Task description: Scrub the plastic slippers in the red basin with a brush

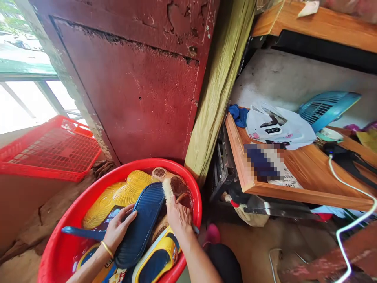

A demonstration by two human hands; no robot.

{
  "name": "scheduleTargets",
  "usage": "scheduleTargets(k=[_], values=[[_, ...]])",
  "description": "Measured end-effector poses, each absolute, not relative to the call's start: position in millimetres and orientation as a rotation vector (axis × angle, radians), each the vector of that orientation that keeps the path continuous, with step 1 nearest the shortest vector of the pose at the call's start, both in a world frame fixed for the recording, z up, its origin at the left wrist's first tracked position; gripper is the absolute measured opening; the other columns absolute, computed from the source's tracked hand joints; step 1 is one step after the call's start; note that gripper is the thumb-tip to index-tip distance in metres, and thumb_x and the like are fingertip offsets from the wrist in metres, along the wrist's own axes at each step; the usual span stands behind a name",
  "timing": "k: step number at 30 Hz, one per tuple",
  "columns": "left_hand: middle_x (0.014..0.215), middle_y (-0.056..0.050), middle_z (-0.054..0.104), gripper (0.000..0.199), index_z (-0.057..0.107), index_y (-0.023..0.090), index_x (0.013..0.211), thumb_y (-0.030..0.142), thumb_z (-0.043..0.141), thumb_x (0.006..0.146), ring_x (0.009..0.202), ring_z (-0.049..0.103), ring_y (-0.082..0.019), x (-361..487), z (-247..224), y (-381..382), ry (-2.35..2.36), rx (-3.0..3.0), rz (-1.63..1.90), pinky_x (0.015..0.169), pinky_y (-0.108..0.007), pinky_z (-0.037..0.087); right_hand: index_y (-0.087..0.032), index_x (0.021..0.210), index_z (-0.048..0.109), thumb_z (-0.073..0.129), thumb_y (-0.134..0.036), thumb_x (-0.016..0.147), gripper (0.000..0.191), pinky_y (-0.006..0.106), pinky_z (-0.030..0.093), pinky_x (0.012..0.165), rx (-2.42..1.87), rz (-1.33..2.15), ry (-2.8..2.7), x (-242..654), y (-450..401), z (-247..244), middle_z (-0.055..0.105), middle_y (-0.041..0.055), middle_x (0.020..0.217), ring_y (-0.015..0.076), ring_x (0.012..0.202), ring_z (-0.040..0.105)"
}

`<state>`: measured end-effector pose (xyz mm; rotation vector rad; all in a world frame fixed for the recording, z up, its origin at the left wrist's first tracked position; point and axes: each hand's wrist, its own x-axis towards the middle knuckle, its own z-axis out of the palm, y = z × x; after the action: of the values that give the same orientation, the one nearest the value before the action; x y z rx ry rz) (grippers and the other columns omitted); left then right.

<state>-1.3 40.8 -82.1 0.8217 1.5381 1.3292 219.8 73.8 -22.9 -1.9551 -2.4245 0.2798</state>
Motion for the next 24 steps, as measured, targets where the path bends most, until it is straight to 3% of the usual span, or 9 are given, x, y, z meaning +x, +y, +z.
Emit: scheduleTargets(k=[4, 9, 13, 15, 19, 21, 24], values=[[0.112, -0.011, 0.078, 0.075, 0.071, 0.019, 0.119, 0.055, 0.087, 0.055, 0.105, 0.072, -0.034, -17, -50, 34, 1.517, 0.741, 1.251, 0.091, -0.045, 0.059, -0.022, 0.149, 0.046, 0.032, -0.037, 0.107, 0.047, 0.035, 0.055, 0.078, -1.817, 0.297, -2.475, 214, 60, -22, 0.077, 0.0131, 0.103, 0.0265, 0.090, 0.075], [0.124, -0.010, 0.074, 0.088, 0.066, 0.020, 0.126, 0.049, 0.092, 0.047, 0.120, 0.066, -0.031, -28, -20, 16, 1.550, 0.779, 1.208, 0.102, -0.037, 0.053, -0.020, 0.151, 0.042, 0.034, -0.039, 0.106, 0.049, 0.036, 0.055, 0.078, -1.753, 0.337, -2.520, 220, 46, -21, 0.076, 0.0136, 0.107, 0.0272, 0.092, 0.075], [0.115, -0.013, 0.075, 0.087, 0.066, 0.018, 0.122, 0.066, 0.083, 0.053, 0.110, 0.070, -0.034, -21, -29, -7, 1.671, 0.848, 1.112, 0.092, -0.042, 0.058, -0.022, 0.146, 0.049, 0.034, -0.037, 0.105, 0.046, 0.034, 0.056, 0.080, -1.741, 0.308, -2.550, 223, 37, -25, 0.072, 0.0132, 0.118, 0.0253, 0.093, 0.074], [0.121, -0.016, 0.071, 0.086, 0.067, 0.017, 0.121, 0.070, 0.080, 0.054, 0.105, 0.071, -0.036, -15, -40, -15, 1.761, 0.950, 1.110, 0.091, -0.047, 0.058, -0.022, 0.144, 0.051, 0.034, -0.038, 0.105, 0.046, 0.034, 0.056, 0.078, -1.736, 0.283, -2.567, 222, 35, -28, 0.071, 0.0136, 0.119, 0.0256, 0.091, 0.074], [0.144, -0.016, 0.059, 0.066, 0.077, 0.021, 0.103, 0.057, 0.087, 0.049, 0.125, 0.061, -0.041, -12, -60, -7, 1.692, 1.100, 1.195, 0.103, -0.050, 0.053, -0.018, 0.147, 0.046, 0.028, -0.038, 0.106, 0.049, 0.033, 0.057, 0.074, -1.780, 0.268, -2.546, 218, 41, -35, 0.073, 0.0165, 0.113, 0.0252, 0.087, 0.074], [0.133, -0.016, 0.068, 0.053, 0.078, 0.021, 0.095, 0.050, 0.088, 0.051, 0.120, 0.065, -0.041, -18, -64, 8, 1.500, 0.882, 1.086, 0.097, -0.051, 0.057, -0.014, 0.150, 0.041, 0.027, -0.036, 0.107, 0.050, 0.033, 0.057, 0.075, -1.802, 0.282, -2.548, 215, 48, -37, 0.073, 0.0180, 0.112, 0.0254, 0.090, 0.074], [0.099, -0.013, 0.080, 0.046, 0.076, 0.020, 0.097, 0.036, 0.088, 0.056, 0.087, 0.077, -0.034, -32, -65, 30, 1.246, 0.488, 0.931, 0.079, -0.048, 0.062, -0.013, 0.152, 0.037, 0.031, -0.036, 0.107, 0.051, 0.034, 0.056, 0.078, -1.790, 0.281, -2.592, 206, 56, -36, 0.071, 0.0195, 0.118, 0.0264, 0.094, 0.074]])
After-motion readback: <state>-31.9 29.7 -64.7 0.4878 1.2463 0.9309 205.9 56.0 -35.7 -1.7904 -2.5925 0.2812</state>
